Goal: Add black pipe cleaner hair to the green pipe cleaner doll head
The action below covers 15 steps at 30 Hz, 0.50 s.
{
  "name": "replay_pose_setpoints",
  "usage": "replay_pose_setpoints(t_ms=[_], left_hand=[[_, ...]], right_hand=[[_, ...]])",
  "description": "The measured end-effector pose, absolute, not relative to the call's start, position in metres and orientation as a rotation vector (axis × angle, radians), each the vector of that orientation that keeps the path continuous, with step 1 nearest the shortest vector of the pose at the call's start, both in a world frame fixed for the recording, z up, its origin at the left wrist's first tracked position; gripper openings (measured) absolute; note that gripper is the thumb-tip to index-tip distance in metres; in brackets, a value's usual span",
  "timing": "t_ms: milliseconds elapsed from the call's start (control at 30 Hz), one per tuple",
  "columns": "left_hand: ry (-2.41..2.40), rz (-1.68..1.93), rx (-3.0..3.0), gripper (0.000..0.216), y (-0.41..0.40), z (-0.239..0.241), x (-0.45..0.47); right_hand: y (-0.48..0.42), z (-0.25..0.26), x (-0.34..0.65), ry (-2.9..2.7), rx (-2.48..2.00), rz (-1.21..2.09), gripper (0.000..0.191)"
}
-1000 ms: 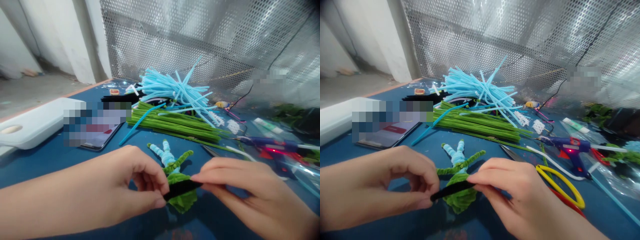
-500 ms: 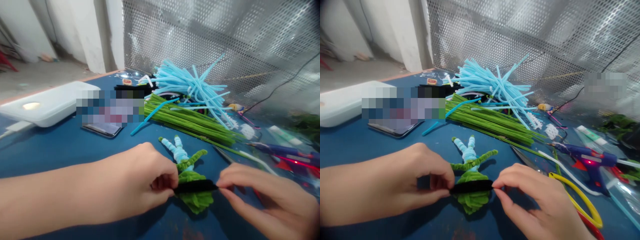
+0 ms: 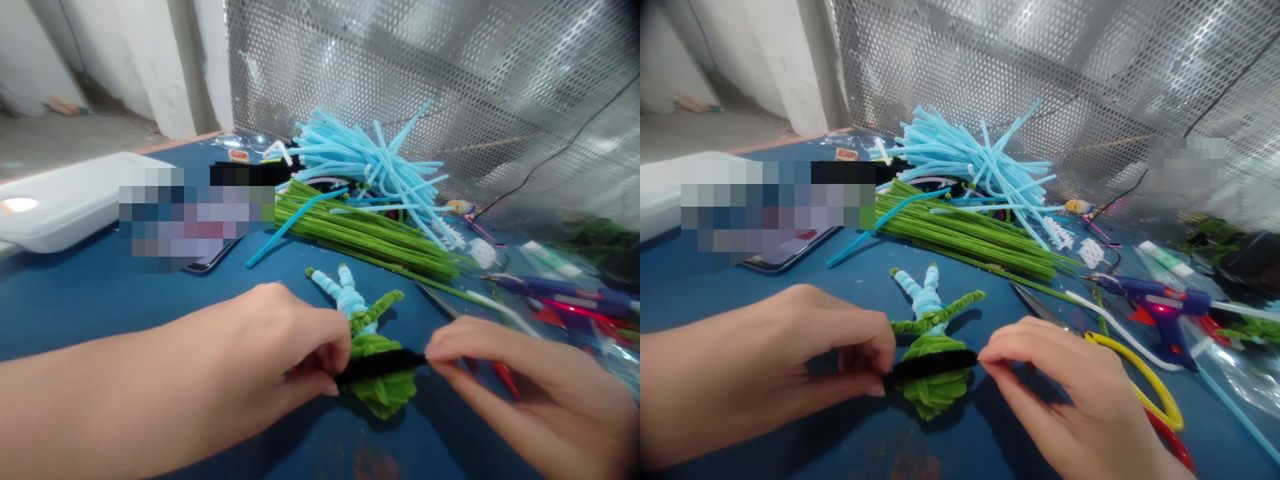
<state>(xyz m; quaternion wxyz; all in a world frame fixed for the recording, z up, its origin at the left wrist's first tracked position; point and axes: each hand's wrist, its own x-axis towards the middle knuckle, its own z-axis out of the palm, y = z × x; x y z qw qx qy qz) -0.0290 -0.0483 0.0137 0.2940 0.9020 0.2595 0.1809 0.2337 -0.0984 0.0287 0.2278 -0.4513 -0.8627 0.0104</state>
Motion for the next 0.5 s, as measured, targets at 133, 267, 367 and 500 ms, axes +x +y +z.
replay_pose_setpoints(t_ms=[133, 267, 367, 500], left_hand=[[0.387, 0.516, 2.636, 0.026, -0.039, 0.021, -0.038], [0.327, 0.481, 2.718, 0.034, -0.037, 0.029, -0.041], [0.335, 0.523, 2.684, 0.032, -0.037, 0.032, -0.040], [0.267, 0.550, 2.705, 0.034, -0.036, 0.034, -0.039]], right_hand=[[-0.099, 0.027, 0.236, -2.378, -1.247, 0.079, 0.019], [-0.099, 0.024, 0.239, -2.383, -1.276, 0.022, 0.021], [-0.100, 0.024, 0.241, -2.385, -1.314, -0.006, 0.027], [-0.100, 0.024, 0.244, -2.410, -1.338, 0.009, 0.027]])
